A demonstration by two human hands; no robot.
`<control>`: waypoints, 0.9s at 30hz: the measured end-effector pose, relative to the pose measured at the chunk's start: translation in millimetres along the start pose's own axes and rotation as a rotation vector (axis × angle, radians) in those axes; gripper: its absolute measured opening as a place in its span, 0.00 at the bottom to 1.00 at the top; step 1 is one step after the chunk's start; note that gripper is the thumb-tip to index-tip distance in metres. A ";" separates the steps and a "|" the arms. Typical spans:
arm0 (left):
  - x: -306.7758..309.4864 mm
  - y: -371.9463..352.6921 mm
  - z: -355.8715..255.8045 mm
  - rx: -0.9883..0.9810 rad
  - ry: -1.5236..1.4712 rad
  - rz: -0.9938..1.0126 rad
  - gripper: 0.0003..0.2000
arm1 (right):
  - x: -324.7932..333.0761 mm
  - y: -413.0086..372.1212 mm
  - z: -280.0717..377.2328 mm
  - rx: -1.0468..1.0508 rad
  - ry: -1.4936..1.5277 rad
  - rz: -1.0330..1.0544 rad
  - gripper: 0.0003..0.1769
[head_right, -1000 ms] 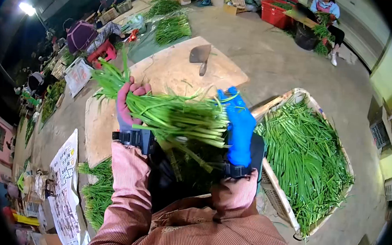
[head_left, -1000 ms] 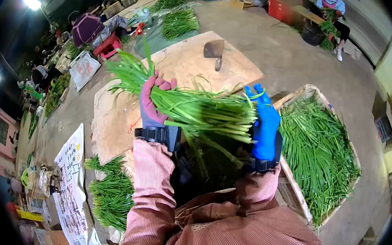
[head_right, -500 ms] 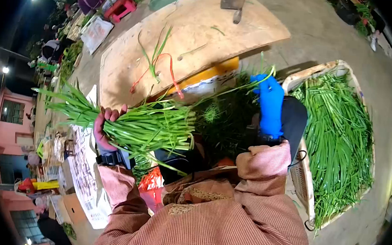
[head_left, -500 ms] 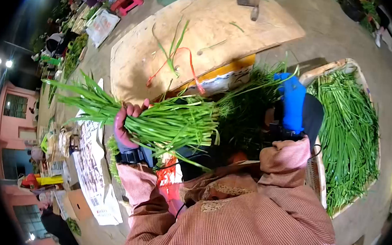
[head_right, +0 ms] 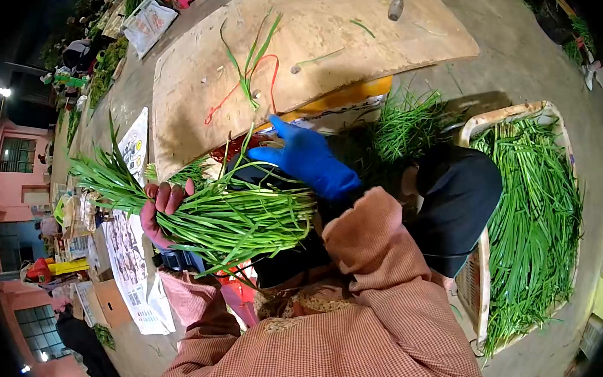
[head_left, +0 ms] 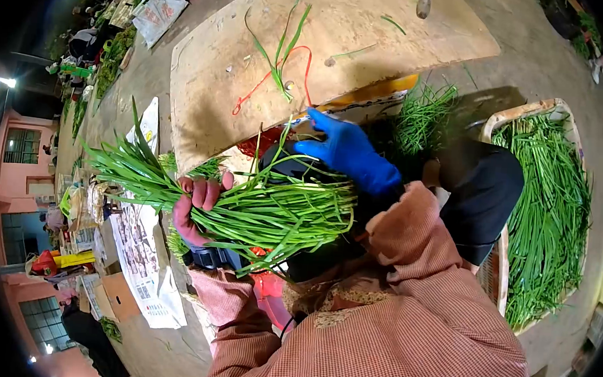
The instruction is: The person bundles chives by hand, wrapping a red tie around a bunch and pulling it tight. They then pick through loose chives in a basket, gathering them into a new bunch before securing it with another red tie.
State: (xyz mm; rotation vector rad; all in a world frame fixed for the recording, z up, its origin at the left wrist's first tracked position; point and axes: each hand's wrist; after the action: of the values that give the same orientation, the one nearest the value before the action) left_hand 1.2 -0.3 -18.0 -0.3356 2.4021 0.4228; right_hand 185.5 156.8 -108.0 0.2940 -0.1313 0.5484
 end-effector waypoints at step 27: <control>42.5 -45.0 -23.0 0.121 0.920 0.176 0.14 | 7.0 -104.0 20.0 -0.165 0.161 0.137 0.31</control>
State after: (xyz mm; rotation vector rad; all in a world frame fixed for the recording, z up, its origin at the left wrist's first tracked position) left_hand -28.1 -55.7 -38.6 -0.3020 3.3561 0.2106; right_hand 245.7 69.6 -112.6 0.0797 -0.0407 0.6901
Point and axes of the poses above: each hand's wrist, its own y-axis towards the middle knuckle, its own x-axis out of the back of the hand, z = x × y, and after that the axes turned 11 degrees about y, right-handed
